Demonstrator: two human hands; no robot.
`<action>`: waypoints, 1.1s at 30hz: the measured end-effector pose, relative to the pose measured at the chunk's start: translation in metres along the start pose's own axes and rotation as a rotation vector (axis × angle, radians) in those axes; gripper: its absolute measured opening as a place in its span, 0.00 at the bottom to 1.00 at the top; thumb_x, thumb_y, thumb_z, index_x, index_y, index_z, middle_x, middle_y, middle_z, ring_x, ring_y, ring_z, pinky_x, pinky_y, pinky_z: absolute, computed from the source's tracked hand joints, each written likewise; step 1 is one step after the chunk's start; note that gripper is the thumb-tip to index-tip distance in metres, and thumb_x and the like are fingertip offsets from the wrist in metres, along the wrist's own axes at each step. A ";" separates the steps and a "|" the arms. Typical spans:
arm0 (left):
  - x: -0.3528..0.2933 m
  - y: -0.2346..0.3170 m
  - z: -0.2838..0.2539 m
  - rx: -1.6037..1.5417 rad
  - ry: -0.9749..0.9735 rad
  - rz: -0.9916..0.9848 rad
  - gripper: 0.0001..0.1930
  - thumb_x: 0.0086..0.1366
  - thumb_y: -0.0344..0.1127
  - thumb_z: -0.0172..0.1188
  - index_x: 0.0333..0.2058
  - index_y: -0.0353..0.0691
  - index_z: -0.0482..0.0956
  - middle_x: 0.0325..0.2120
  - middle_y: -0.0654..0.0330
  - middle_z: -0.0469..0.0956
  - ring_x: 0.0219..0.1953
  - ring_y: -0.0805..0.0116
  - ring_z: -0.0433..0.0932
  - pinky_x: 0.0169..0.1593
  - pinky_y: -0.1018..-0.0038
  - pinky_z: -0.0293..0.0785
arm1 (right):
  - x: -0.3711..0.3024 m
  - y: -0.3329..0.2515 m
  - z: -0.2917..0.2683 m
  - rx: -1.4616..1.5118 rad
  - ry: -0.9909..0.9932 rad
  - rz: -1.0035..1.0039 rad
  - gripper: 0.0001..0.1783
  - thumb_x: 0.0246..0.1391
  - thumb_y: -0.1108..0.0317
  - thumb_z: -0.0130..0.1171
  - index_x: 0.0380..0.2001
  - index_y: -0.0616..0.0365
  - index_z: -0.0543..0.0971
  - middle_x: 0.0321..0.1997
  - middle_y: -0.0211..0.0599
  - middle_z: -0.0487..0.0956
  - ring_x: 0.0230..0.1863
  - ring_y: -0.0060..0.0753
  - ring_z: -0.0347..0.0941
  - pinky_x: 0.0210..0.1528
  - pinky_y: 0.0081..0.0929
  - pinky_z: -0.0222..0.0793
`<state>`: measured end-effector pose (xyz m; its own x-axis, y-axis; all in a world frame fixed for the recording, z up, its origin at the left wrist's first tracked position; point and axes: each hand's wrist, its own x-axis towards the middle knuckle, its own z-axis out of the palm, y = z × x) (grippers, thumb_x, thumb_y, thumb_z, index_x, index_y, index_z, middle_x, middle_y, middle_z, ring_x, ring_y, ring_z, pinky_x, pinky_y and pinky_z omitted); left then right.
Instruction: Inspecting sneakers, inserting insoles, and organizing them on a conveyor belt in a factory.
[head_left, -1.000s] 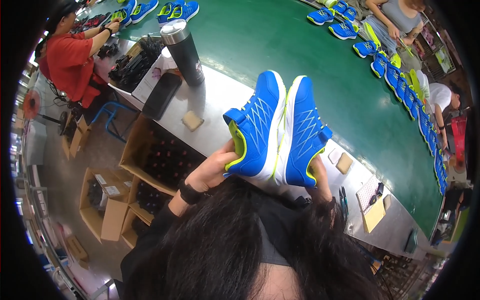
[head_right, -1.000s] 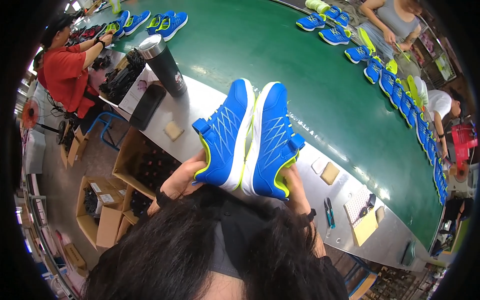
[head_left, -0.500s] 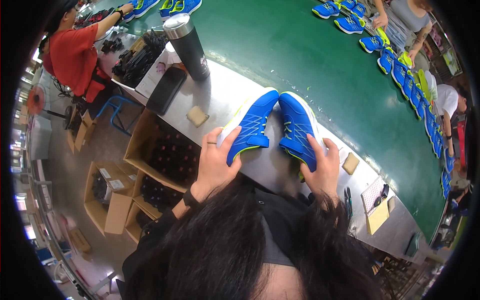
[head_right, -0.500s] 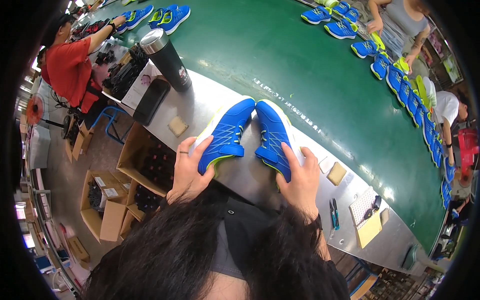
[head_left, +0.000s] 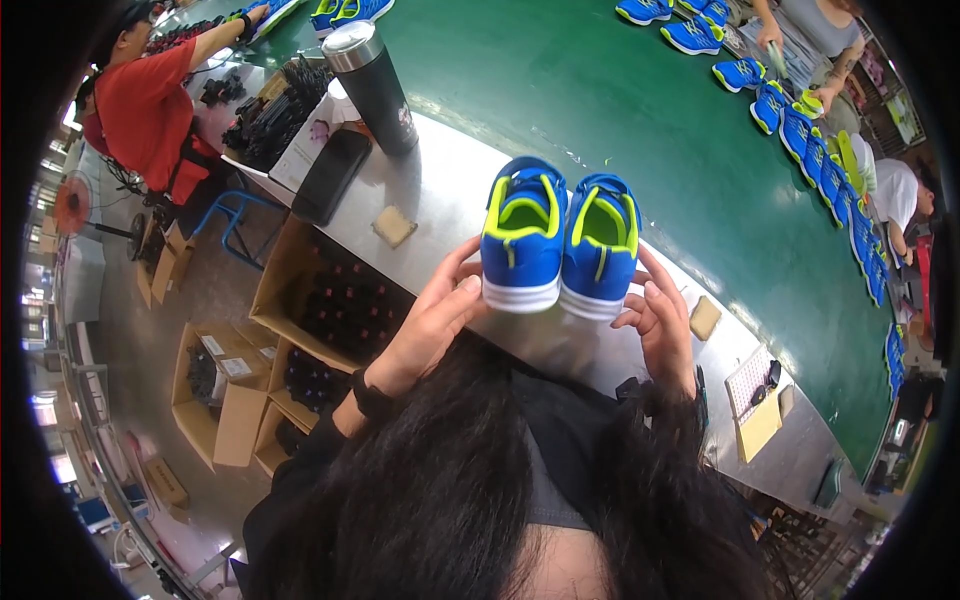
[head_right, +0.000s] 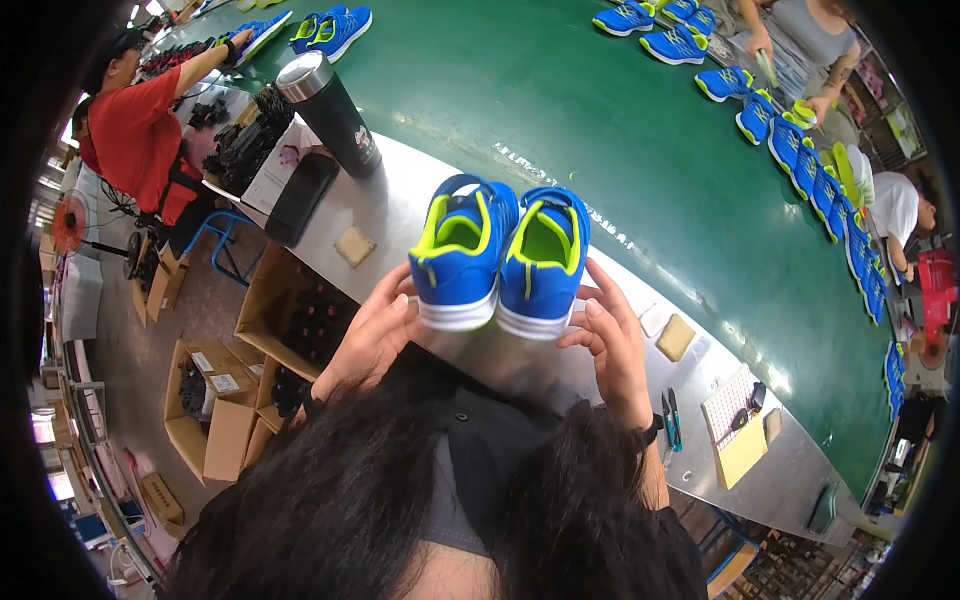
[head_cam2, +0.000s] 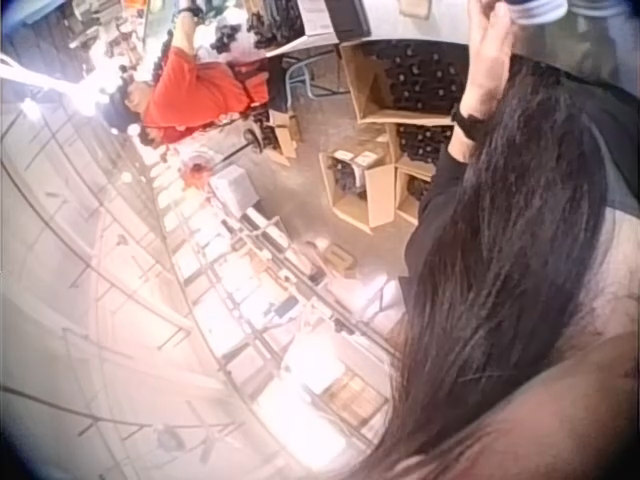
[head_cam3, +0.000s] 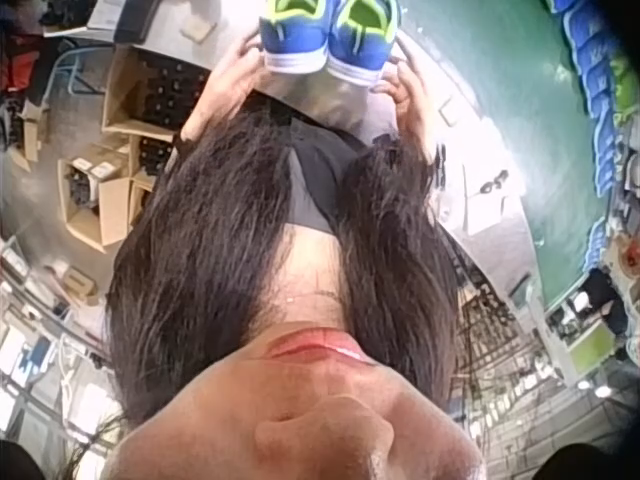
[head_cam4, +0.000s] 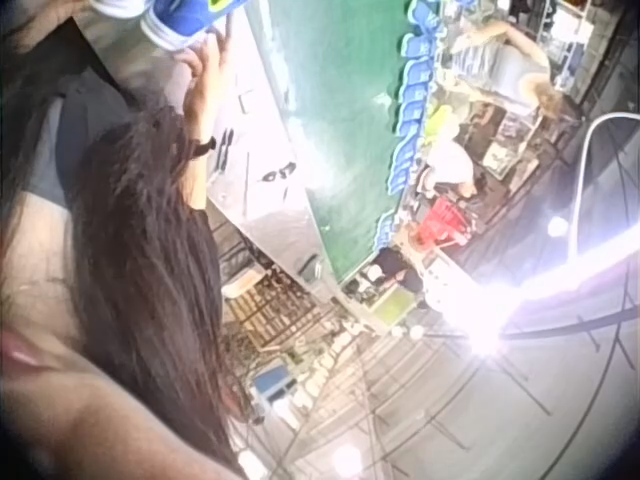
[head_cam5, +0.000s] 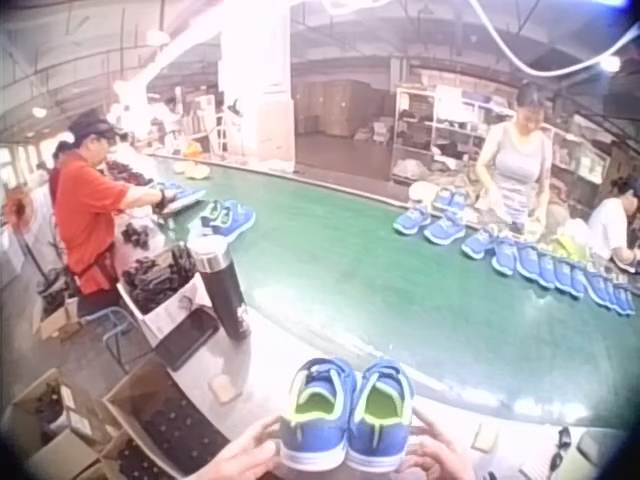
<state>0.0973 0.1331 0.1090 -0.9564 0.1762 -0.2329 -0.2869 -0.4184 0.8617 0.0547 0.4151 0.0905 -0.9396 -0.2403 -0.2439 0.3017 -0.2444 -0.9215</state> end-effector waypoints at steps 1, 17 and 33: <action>0.000 -0.002 0.001 -0.005 0.036 -0.011 0.31 0.71 0.43 0.47 0.66 0.32 0.53 0.56 0.50 0.67 0.62 0.62 0.65 0.64 0.63 0.60 | -0.002 0.002 -0.001 0.040 -0.016 -0.005 0.38 0.59 0.55 0.55 0.67 0.61 0.59 0.53 0.45 0.73 0.44 0.30 0.76 0.38 0.24 0.77; 0.018 -0.056 -0.027 1.388 0.174 0.350 0.24 0.61 0.27 0.54 0.58 0.37 0.67 0.56 0.40 0.62 0.59 0.41 0.59 0.63 0.54 0.57 | -0.007 -0.007 0.055 -1.333 -0.136 -0.511 0.22 0.45 0.58 0.69 0.45 0.49 0.79 0.41 0.40 0.76 0.45 0.43 0.71 0.48 0.39 0.66; 0.058 -0.056 -0.052 1.259 0.553 0.552 0.13 0.55 0.31 0.62 0.40 0.39 0.78 0.42 0.55 0.72 0.45 0.53 0.70 0.49 0.61 0.70 | 0.262 -0.141 0.160 -1.307 -0.217 -0.742 0.31 0.40 0.46 0.71 0.42 0.58 0.80 0.37 0.56 0.78 0.43 0.56 0.74 0.44 0.45 0.69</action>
<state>0.0553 0.1207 0.0243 -0.9079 -0.2193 0.3572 0.0692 0.7620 0.6439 -0.2085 0.2364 0.2047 -0.7332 -0.5988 0.3222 -0.6748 0.5826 -0.4530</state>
